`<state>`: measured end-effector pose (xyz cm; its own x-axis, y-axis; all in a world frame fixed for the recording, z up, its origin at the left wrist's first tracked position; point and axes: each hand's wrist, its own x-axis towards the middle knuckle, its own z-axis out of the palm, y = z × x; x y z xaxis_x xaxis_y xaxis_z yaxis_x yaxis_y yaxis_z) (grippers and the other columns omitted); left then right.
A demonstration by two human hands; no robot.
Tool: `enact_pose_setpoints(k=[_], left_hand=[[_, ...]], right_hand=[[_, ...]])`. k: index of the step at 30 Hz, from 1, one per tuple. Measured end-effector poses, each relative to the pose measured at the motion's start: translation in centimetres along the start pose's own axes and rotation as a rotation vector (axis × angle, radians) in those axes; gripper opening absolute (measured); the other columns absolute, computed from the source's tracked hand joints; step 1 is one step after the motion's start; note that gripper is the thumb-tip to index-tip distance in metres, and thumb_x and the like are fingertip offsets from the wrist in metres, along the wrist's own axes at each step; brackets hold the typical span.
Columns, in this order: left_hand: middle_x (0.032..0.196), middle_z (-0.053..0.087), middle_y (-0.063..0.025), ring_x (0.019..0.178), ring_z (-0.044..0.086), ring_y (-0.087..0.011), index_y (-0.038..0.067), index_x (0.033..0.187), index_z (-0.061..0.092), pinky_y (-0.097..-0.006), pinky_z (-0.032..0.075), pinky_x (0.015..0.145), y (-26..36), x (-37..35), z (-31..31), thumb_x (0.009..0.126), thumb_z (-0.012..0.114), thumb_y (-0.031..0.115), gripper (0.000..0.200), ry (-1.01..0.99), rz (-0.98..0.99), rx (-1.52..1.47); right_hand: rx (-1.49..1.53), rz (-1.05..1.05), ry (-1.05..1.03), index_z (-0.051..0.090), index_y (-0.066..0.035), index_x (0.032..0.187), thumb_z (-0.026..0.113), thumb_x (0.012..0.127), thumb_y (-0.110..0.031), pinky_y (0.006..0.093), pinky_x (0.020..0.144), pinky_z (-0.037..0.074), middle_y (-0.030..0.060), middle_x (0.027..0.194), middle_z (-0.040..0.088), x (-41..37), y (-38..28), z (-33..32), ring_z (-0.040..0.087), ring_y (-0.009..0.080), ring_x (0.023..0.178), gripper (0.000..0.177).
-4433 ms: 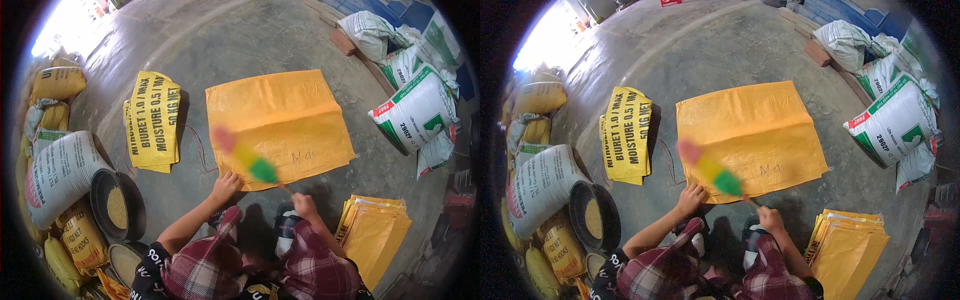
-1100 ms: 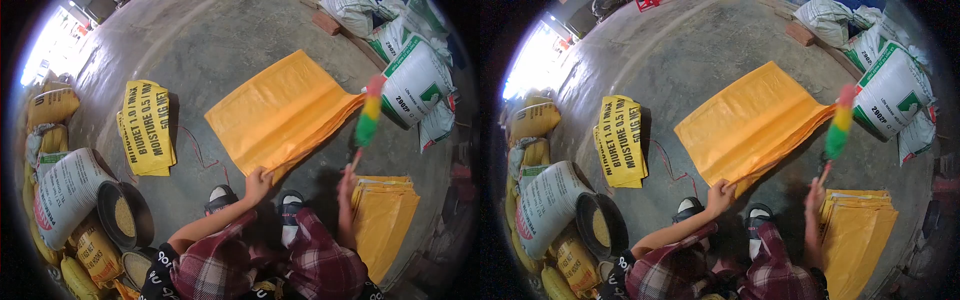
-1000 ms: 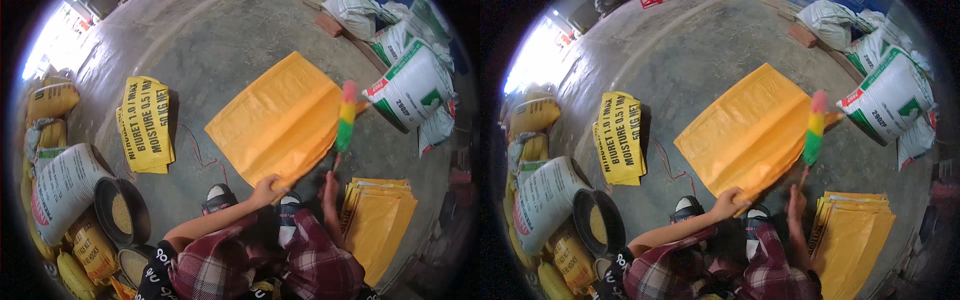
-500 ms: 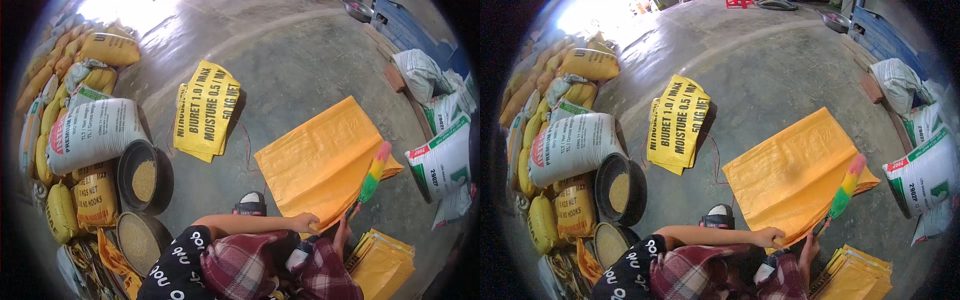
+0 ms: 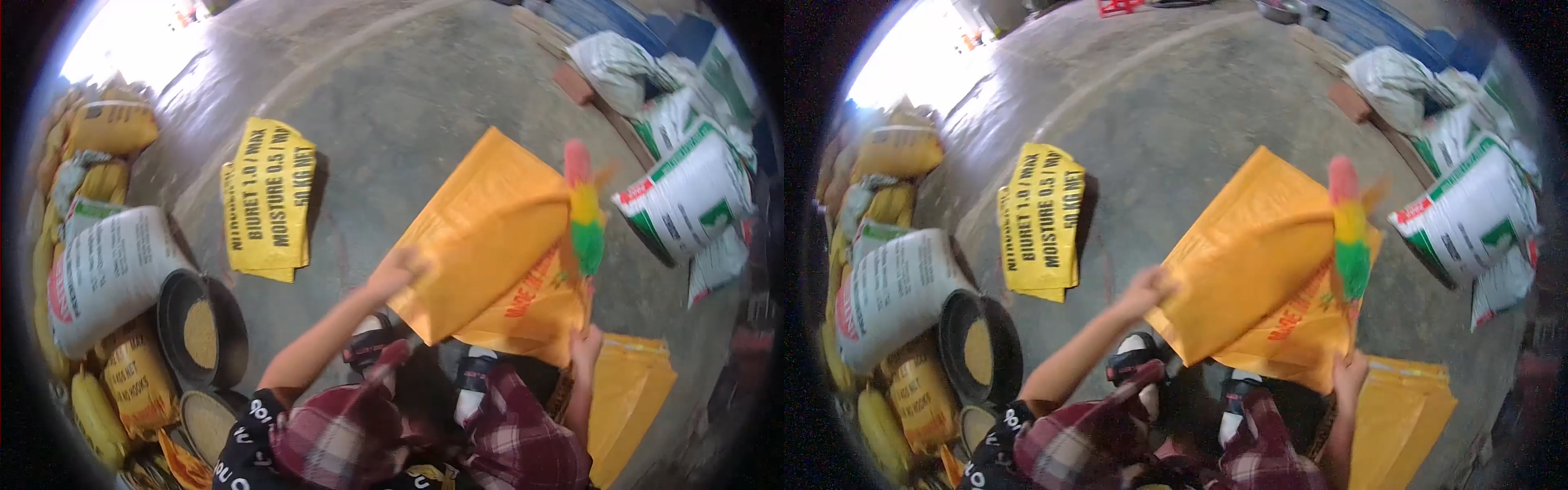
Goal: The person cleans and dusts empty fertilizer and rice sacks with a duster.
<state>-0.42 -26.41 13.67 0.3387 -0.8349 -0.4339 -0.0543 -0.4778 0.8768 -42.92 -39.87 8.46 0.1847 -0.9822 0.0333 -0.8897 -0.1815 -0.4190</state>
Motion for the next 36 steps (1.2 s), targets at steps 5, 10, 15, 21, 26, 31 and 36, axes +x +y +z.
enact_pose_setpoints(k=[5,10,15,21,26,31,36], left_hand=[[0.086,0.057,-0.0011,0.079,0.052,-0.0085,0.000,0.101,0.054,-0.0228,0.044,0.068,3.1,-2.4,-9.6,0.081,0.058,0.010,0.022,0.303,0.299,-0.141],[0.088,0.057,-0.0048,0.077,0.054,-0.0108,-0.004,0.103,0.050,-0.0241,0.043,0.067,-5.3,-6.9,-16.2,0.084,0.050,0.005,0.021,0.663,0.279,0.096],[0.082,0.056,-0.0067,0.071,0.053,-0.0111,-0.005,0.092,0.048,-0.0229,0.042,0.061,-19.9,-14.1,-15.5,0.083,0.048,0.005,0.014,1.028,-0.026,0.303],[0.076,0.054,-0.0045,0.059,0.054,-0.0118,0.001,0.093,0.048,-0.0235,0.045,0.048,-20.7,-15.8,-9.0,0.084,0.047,0.010,0.013,1.023,-0.236,-0.214],[0.072,0.052,-0.0020,0.050,0.050,-0.0107,0.003,0.094,0.050,-0.0227,0.045,0.043,-19.8,-15.5,-10.4,0.086,0.044,0.014,0.015,1.029,-0.315,-0.326],[0.070,0.052,0.0000,0.053,0.051,-0.0097,0.004,0.094,0.052,-0.0231,0.043,0.045,-20.3,-16.5,-13.1,0.086,0.045,0.013,0.014,0.991,-0.246,-0.505],[0.063,0.049,0.0008,0.047,0.047,-0.0097,0.005,0.085,0.053,-0.0236,0.039,0.041,-21.7,-17.7,-15.0,0.084,0.044,0.012,0.011,1.072,-0.306,-0.293]], right_hand=[[-0.007,0.055,0.127,0.047,0.005,0.067,0.058,0.072,-0.008,0.0387,0.053,0.037,0.0186,0.059,0.049,5.6,2.1,-10.9,0.048,0.0334,0.057,0.017],[-0.102,0.060,0.155,0.050,0.006,0.072,0.055,0.075,-0.009,0.0385,0.054,0.037,0.0191,0.060,0.049,10.2,3.8,-12.3,0.049,0.0338,0.057,0.016],[-0.172,0.155,0.188,0.055,0.003,0.082,0.054,0.078,-0.014,0.0407,0.063,0.042,0.0206,0.072,0.056,15.5,6.8,-6.4,0.055,0.0377,0.071,0.018],[-0.035,0.085,0.406,0.054,0.000,0.092,0.046,0.085,-0.027,0.0454,0.068,0.043,0.0230,0.085,0.059,20.9,0.0,-2.7,0.055,0.0410,0.081,0.029],[0.316,-0.117,0.254,0.052,0.004,0.079,0.037,0.090,-0.028,0.0448,0.057,0.038,0.0234,0.070,0.054,12.3,-8.5,3.0,0.052,0.0390,0.067,0.037],[-0.038,-0.236,-0.563,0.050,0.001,0.078,0.040,0.085,-0.019,0.0488,0.066,0.043,0.0234,0.078,0.058,-1.7,-9.7,10.7,0.057,0.0398,0.077,0.024],[-0.033,0.125,-0.199,0.056,0.002,0.084,0.043,0.085,-0.019,0.0486,0.063,0.045,0.0233,0.073,0.059,0.1,-0.2,12.3,0.057,0.0413,0.071,0.024]])
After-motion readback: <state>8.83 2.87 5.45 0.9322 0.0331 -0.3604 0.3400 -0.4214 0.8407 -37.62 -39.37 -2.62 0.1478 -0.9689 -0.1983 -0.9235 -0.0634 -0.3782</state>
